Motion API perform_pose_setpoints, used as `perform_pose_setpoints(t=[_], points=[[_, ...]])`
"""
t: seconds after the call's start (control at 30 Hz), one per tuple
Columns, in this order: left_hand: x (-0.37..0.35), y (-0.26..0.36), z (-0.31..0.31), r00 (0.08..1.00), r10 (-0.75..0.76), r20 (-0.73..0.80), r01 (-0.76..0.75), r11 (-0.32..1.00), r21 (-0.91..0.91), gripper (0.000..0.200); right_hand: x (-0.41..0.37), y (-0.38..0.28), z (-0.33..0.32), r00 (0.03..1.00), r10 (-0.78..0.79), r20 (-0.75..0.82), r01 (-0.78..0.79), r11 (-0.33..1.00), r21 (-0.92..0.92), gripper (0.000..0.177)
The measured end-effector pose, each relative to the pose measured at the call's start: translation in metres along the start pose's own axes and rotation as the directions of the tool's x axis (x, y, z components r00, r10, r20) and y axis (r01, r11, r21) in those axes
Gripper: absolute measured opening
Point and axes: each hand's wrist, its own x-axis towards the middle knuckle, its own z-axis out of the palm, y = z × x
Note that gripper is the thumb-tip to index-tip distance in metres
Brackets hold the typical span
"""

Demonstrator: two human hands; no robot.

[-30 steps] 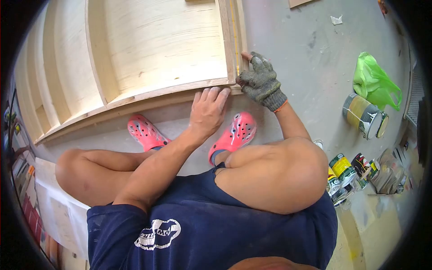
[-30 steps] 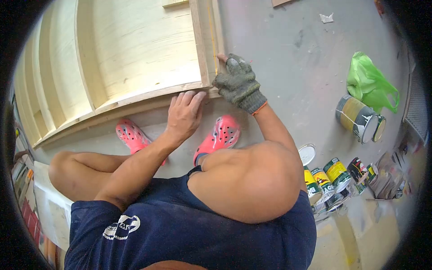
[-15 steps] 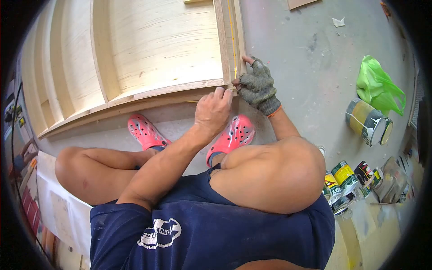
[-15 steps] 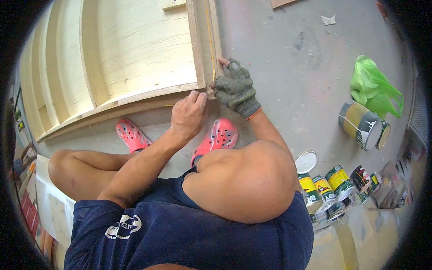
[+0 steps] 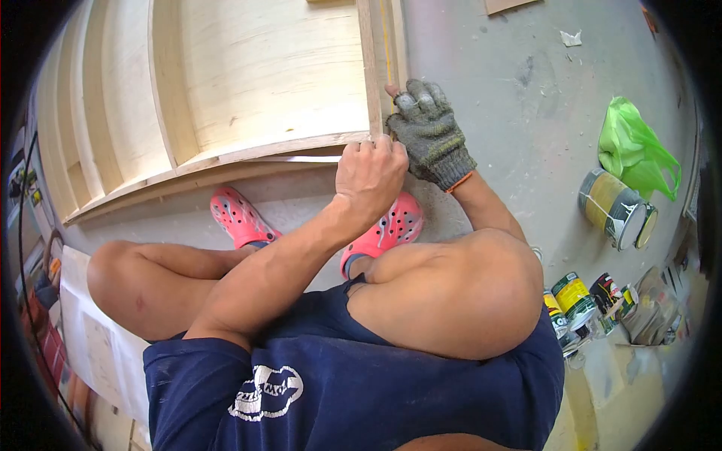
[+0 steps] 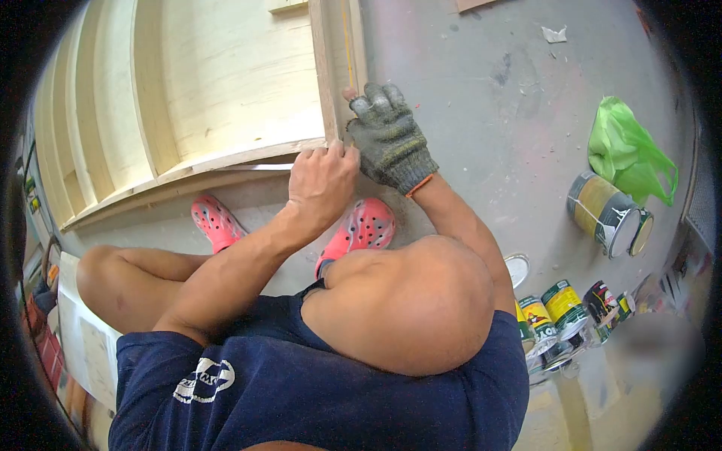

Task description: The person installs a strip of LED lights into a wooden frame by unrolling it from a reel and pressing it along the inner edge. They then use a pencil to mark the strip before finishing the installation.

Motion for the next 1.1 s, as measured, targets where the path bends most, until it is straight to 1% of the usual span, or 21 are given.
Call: perform_pose_setpoints(t=[0.13,0.2,0.27,0.33,0.4,0.5,0.63,0.7,0.73,0.77,0.83,0.87,0.9,0.93,0.97,1.0,1.03,1.07,1.1], points=[[-0.003,0.0,0.002,1.0,-0.02,-0.002,0.02,1.0,0.019,0.009,0.002,0.001,-0.005,0.998,-0.016,0.06,0.015,1.0,0.007,0.018],[-0.009,0.002,-0.002,0.999,-0.028,0.021,0.028,1.0,0.003,0.009,0.003,0.003,-0.006,0.999,-0.021,0.033,0.021,1.0,0.011,0.018],[-0.016,0.003,-0.003,0.998,-0.037,0.048,0.037,0.999,-0.003,0.009,0.005,0.0,-0.01,0.999,-0.012,0.04,0.011,1.0,0.027,0.017],[-0.023,0.005,0.0,0.999,0.013,-0.035,-0.013,1.0,0.021,0.007,0.004,-0.005,-0.011,0.999,0.0,0.046,-0.003,0.999,0.045,0.016],[-0.022,0.004,-0.006,0.999,0.01,-0.045,-0.009,1.0,0.019,0.007,0.003,-0.008,-0.009,1.0,-0.003,-0.002,0.003,1.0,0.008,0.015],[-0.017,0.001,-0.012,0.999,-0.008,-0.045,0.009,1.0,0.01,0.006,-0.001,-0.01,-0.003,1.0,0.009,-0.014,-0.009,1.0,0.008,0.014],[-0.015,0.001,-0.012,0.999,-0.024,-0.041,0.023,0.999,-0.034,0.008,-0.003,-0.009,-0.002,0.998,0.045,0.036,-0.045,0.999,-0.014,0.015],[-0.016,0.003,-0.014,0.999,-0.023,-0.042,0.021,0.999,-0.048,0.008,-0.003,-0.014,-0.008,0.998,0.069,0.011,-0.07,0.996,0.051,0.011],[-0.017,0.003,-0.014,0.999,-0.027,-0.04,0.025,0.998,-0.061,0.008,-0.004,-0.016,-0.009,0.998,0.069,0.011,-0.069,0.996,0.049,0.011],[-0.016,0.002,-0.014,0.999,-0.028,-0.04,0.026,0.998,-0.062,0.008,-0.007,-0.017,-0.009,0.995,0.098,0.008,-0.098,0.992,0.085,0.011],[-0.018,0.0,-0.011,0.997,-0.009,-0.083,0.005,0.999,-0.05,0.008,-0.013,-0.02,-0.004,0.992,0.129,0.009,-0.13,0.984,0.121,0.011],[-0.019,-0.002,-0.008,0.997,-0.008,-0.081,0.004,0.999,-0.052,0.008,-0.019,-0.021,0.003,0.991,0.124,-0.05,-0.118,0.987,0.111,0.011],[-0.022,-0.005,-0.004,0.993,0.003,-0.116,-0.018,0.992,-0.125,0.011,-0.024,-0.021,0.008,0.987,0.119,-0.11,-0.108,0.989,0.098,0.011],[-0.022,-0.006,-0.001,0.988,0.011,-0.153,-0.041,0.98,-0.196,0.016,-0.03,-0.022,0.013,0.987,0.121,-0.108,-0.11,0.989,0.095,0.011],[-0.021,-0.005,0.001,0.988,0.013,-0.154,-0.044,0.979,-0.199,0.016,-0.033,-0.025,0.016,0.976,0.136,-0.172,-0.127,0.99,0.062,0.012],[-0.021,-0.004,0.003,0.979,-0.197,-0.045,0.158,0.884,-0.44,0.022,-0.037,-0.028,0.018,0.96,0.149,-0.237,-0.145,0.989,0.031,0.014],[-0.021,-0.003,0.004,0.923,-0.367,0.113,0.353,0.696,-0.625,0.029,-0.039,-0.032,0.02,0.95,0.187,-0.249,-0.18,0.982,0.052,0.018],[-0.02,-0.006,0.008,0.924,-0.367,0.113,0.353,0.696,-0.625,0.029,-0.043,-0.034,0.024,0.95,0.187,-0.249,-0.18,0.982,0.051,0.018],[-0.016,-0.012,0.012,0.896,-0.409,0.173,0.417,0.641,-0.644,0.031,-0.046,-0.036,0.028,0.931,0.244,-0.272,-0.226,0.97,0.094,0.018]])
